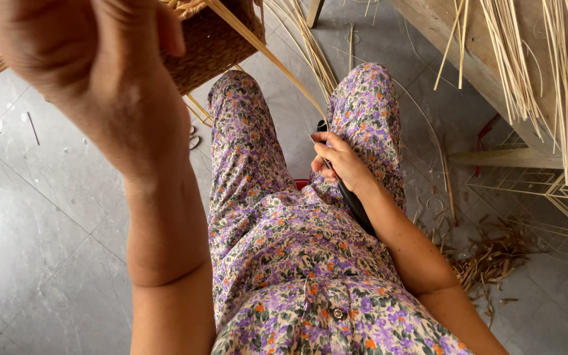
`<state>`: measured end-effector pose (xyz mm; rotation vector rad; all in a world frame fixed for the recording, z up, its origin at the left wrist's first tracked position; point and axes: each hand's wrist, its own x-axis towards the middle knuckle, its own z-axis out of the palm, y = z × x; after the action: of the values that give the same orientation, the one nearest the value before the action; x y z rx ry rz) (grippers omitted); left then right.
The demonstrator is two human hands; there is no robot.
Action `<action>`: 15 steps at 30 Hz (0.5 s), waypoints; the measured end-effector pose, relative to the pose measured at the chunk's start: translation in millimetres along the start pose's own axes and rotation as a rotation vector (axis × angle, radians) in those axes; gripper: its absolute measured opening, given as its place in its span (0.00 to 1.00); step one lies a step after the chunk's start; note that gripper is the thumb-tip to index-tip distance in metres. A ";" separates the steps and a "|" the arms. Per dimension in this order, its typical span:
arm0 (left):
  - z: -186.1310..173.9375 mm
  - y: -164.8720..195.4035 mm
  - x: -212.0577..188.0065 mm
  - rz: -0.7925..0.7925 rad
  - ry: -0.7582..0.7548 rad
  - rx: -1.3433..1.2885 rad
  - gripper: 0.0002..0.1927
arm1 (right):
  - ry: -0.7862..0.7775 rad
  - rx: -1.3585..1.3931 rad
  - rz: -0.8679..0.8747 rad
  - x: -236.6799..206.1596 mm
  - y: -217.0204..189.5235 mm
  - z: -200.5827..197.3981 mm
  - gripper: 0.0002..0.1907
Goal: The person sits on the floor and uses a knife to split and shape thin wooden sticks, then weaves them into a partially completed basket. The person repeatedly picks up sticks, trims them, and inserts them into the basket structure.
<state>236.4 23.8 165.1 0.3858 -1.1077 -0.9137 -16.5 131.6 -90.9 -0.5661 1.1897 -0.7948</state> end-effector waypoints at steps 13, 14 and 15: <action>-9.4 3.3 -50.2 0.422 -0.042 0.333 0.09 | 0.046 0.032 -0.258 -40.4 -41.1 -5.6 0.20; -5.6 0.6 -61.6 0.453 -0.153 0.381 0.11 | 0.001 0.025 -0.290 -44.0 -47.2 -3.7 0.19; -0.5 0.8 -77.2 0.400 -0.324 0.306 0.15 | -0.015 0.048 -0.300 -48.1 -52.6 -0.9 0.19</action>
<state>225.9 85.1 119.4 0.2541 -1.5647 -0.4593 -37.8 137.6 -23.2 -0.7193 1.0820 -1.0688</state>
